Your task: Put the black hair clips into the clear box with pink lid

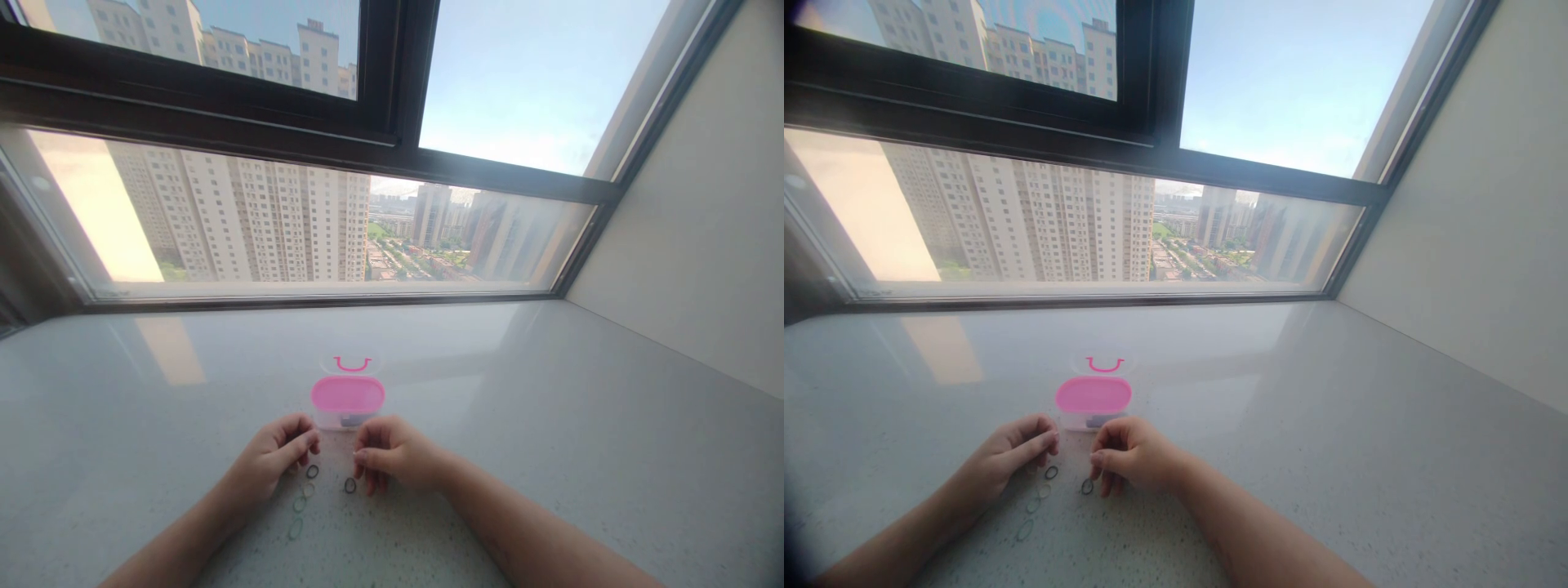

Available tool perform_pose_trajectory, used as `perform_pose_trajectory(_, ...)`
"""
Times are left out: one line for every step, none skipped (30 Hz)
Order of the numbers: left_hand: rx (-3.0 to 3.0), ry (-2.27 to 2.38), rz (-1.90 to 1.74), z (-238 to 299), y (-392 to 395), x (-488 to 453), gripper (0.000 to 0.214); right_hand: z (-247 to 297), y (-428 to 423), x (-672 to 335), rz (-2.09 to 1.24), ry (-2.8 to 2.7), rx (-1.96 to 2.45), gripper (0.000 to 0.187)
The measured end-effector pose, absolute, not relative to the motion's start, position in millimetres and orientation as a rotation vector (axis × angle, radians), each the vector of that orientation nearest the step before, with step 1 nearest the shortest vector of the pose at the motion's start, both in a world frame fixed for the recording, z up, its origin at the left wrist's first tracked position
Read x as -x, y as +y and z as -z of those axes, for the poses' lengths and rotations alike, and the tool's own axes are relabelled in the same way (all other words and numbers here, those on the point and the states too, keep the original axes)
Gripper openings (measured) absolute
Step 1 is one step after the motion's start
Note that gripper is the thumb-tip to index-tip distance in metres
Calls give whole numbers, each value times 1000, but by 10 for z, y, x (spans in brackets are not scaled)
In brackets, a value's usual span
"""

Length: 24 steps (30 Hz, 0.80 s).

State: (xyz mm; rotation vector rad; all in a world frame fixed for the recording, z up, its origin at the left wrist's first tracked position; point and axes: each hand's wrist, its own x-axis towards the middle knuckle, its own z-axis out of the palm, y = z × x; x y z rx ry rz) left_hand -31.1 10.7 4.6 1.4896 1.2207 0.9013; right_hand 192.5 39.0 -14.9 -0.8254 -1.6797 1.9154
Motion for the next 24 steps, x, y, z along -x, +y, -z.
perform_pose_trajectory(-1499, 1220, -895, -41, 107, 314, 28, 148, 388, -1927, -1905, -1689, 833, 43)
perform_pose_trajectory(-1510, 1222, -889, -34, 106, 318, 27, 148, 387, -1929, -1897, -1698, 840, 43)
perform_pose_trajectory(-1520, 1222, -882, -26, 106, 323, 26, 148, 386, -1930, -1889, -1707, 848, 43)
perform_pose_trajectory(-1530, 1222, -876, -19, 105, 328, 25, 147, 385, -1931, -1882, -1716, 854, 42)
perform_pose_trajectory(-1536, 1222, -870, -13, 104, 333, 25, 146, 384, -1932, -1874, -1726, 858, 42)
perform_pose_trajectory(-1539, 1220, -865, -10, 103, 337, 24, 144, 383, -1933, -1867, -1735, 860, 42)
perform_pose_trajectory(-1540, 1215, -859, -10, 100, 340, 23, 141, 382, -1933, -1863, -1743, 861, 42)
perform_pose_trajectory(-1538, 1209, -855, -13, 98, 342, 23, 137, 380, -1934, -1858, -1747, 860, 42)
perform_pose_trajectory(-1532, 1204, -853, -17, 95, 342, 22, 132, 379, -1935, -1858, -1749, 859, 42)
perform_pose_trajectory(-1524, 1202, -856, -22, 92, 341, 21, 127, 379, -1935, -1861, -1747, 859, 42)
perform_pose_trajectory(-1515, 1202, -858, -27, 90, 339, 20, 124, 378, -1935, -1867, -1742, 860, 43)
perform_pose_trajectory(-1507, 1203, -861, -31, 89, 336, 20, 122, 379, -1935, -1875, -1736, 859, 43)
perform_pose_trajectory(-1500, 1206, -864, -32, 89, 334, 20, 123, 380, -1935, -1882, -1730, 857, 43)
perform_pose_trajectory(-1496, 1206, -866, -30, 90, 332, 20, 126, 382, -1935, -1889, -1724, 855, 43)
perform_pose_trajectory(-1495, 1201, -869, -24, 91, 330, 20, 130, 384, -1934, -1893, -1720, 853, 43)
perform_pose_trajectory(-1495, 1191, -877, -16, 94, 329, 19, 136, 386, -1934, -1894, -1718, 849, 42)
perform_pose_trajectory(-1494, 1178, -891, -5, 96, 330, 19, 143, 388, -1934, -1892, -1717, 843, 42)
perform_pose_trajectory(-1491, 1167, -909, 8, 99, 332, 17, 150, 389, -1934, -1891, -1716, 838, 41)
perform_pose_trajectory(-1486, 1158, -927, 21, 102, 335, 16, 157, 390, -1935, -1893, -1714, 834, 41)
perform_pose_trajectory(-1479, 1153, -940, 33, 105, 340, 15, 163, 391, -1935, -1896, -1709, 829, 41)
perform_pose_trajectory(-1470, 1150, -947, 44, 107, 345, 15, 168, 390, -1936, -1899, -1703, 822, 40)
perform_pose_trajectory(-1463, 1152, -948, 53, 109, 351, 17, 171, 390, -1937, -1904, -1696, 815, 40)
perform_pose_trajectory(-1459, 1155, -945, 58, 110, 355, 20, 173, 389, -1939, -1906, -1691, 807, 39)
perform_pose_trajectory(-1458, 1160, -940, 59, 109, 358, 23, 173, 387, -1940, -1906, -1689, 797, 39)
